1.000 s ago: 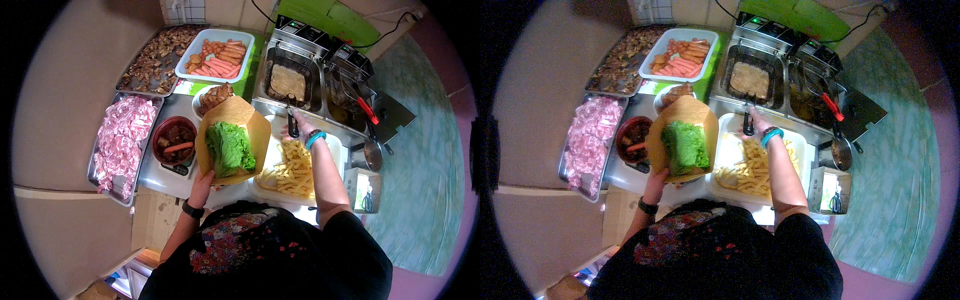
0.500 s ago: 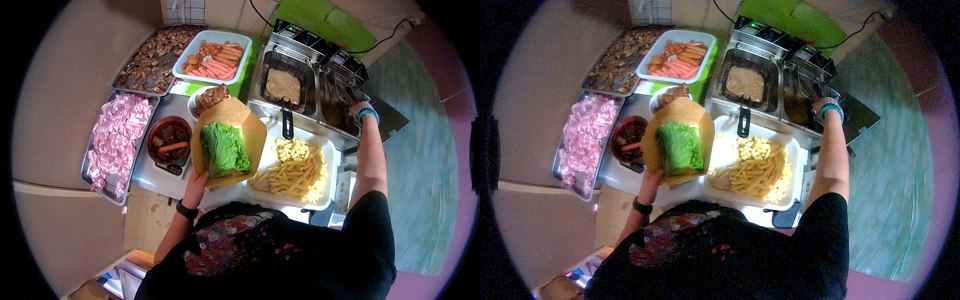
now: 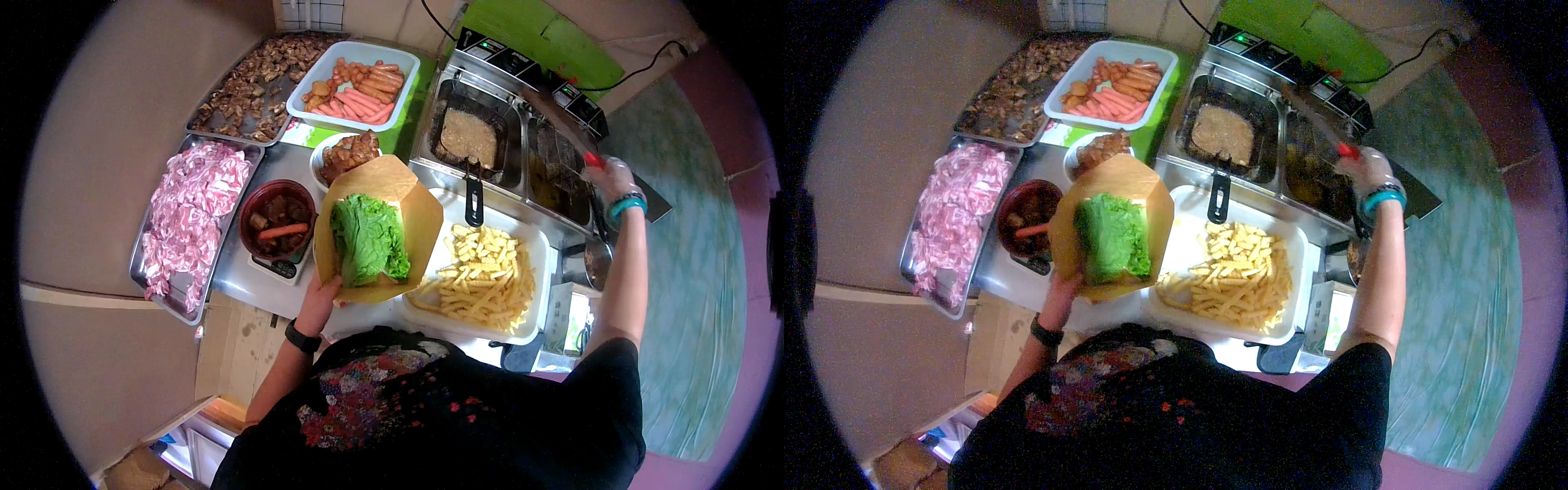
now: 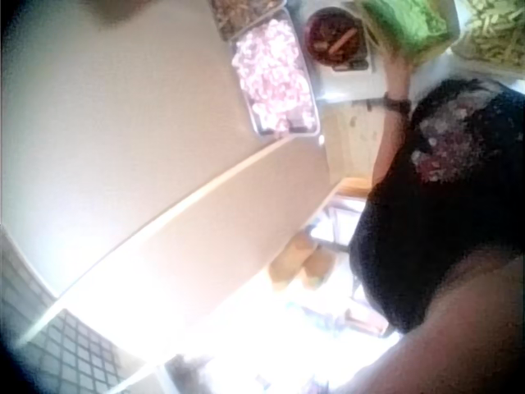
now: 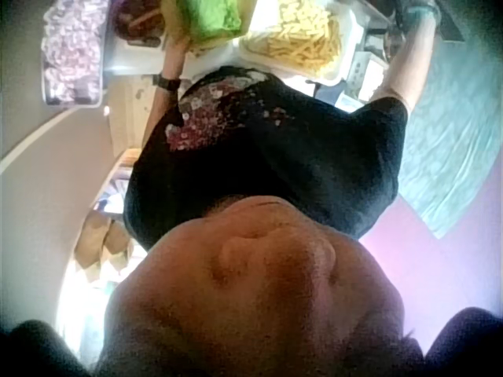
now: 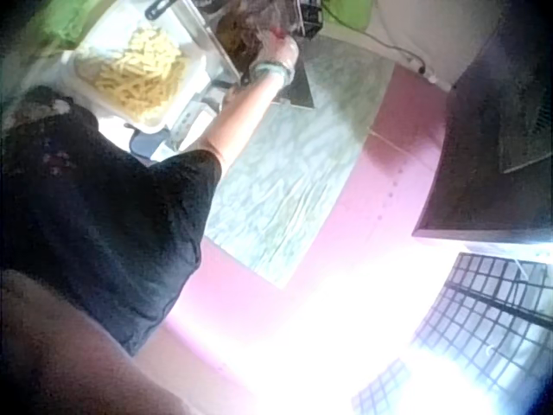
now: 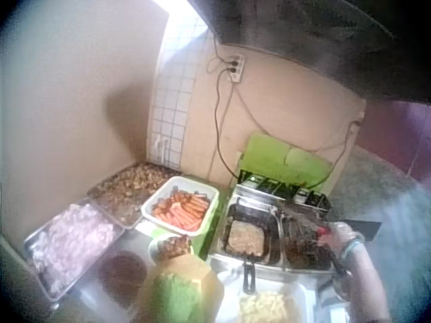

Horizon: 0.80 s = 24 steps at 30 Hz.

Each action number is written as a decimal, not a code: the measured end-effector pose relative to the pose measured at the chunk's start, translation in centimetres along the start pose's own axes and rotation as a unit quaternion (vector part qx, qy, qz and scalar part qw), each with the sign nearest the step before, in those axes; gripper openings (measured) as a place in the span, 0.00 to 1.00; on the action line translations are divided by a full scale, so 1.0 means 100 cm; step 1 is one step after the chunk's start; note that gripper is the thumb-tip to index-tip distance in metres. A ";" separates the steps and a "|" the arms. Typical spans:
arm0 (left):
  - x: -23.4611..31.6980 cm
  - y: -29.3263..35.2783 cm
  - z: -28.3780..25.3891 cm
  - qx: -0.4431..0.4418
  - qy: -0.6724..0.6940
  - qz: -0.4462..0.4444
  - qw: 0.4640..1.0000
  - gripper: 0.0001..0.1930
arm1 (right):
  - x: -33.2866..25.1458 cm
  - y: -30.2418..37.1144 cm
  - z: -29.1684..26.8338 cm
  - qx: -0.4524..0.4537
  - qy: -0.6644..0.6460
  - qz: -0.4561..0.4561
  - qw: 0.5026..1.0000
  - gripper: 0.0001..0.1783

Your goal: The person assembles a food order by placing lettuce into a paper cone, then adding fried chicken and french fries using tongs. They hand the completed order to another person and then place a paper towel into a container of fries.

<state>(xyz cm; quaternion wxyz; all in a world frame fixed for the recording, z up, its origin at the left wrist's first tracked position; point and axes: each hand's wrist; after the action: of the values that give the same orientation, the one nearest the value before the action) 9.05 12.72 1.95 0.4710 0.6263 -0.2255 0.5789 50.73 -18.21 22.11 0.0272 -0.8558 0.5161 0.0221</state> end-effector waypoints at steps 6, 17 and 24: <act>-0.014 -0.007 -0.002 -0.006 0.075 -0.012 0.997 0.20 | -0.082 -0.024 0.051 -0.167 0.121 -0.100 0.973 0.18; -0.009 0.000 -0.003 0.001 0.034 -0.005 0.999 0.20 | -0.104 -0.052 0.071 -0.113 0.138 -0.038 0.983 0.17; -0.001 0.001 0.002 -0.001 0.016 0.014 1.000 0.20 | -0.085 -0.084 0.114 -0.212 0.155 -0.063 0.963 0.19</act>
<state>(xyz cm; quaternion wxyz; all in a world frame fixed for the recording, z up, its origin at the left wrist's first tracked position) 9.02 12.51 1.89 0.4672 0.6131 -0.2269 0.5952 54.05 -6.03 11.49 -0.2342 -0.8657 0.4424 -0.0037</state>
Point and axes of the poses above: each hand's wrist, its own y-axis away from the middle knuckle, its own z-axis out of the palm, x = y × z, and after that the axes turned 7 degrees about -z, right-handed
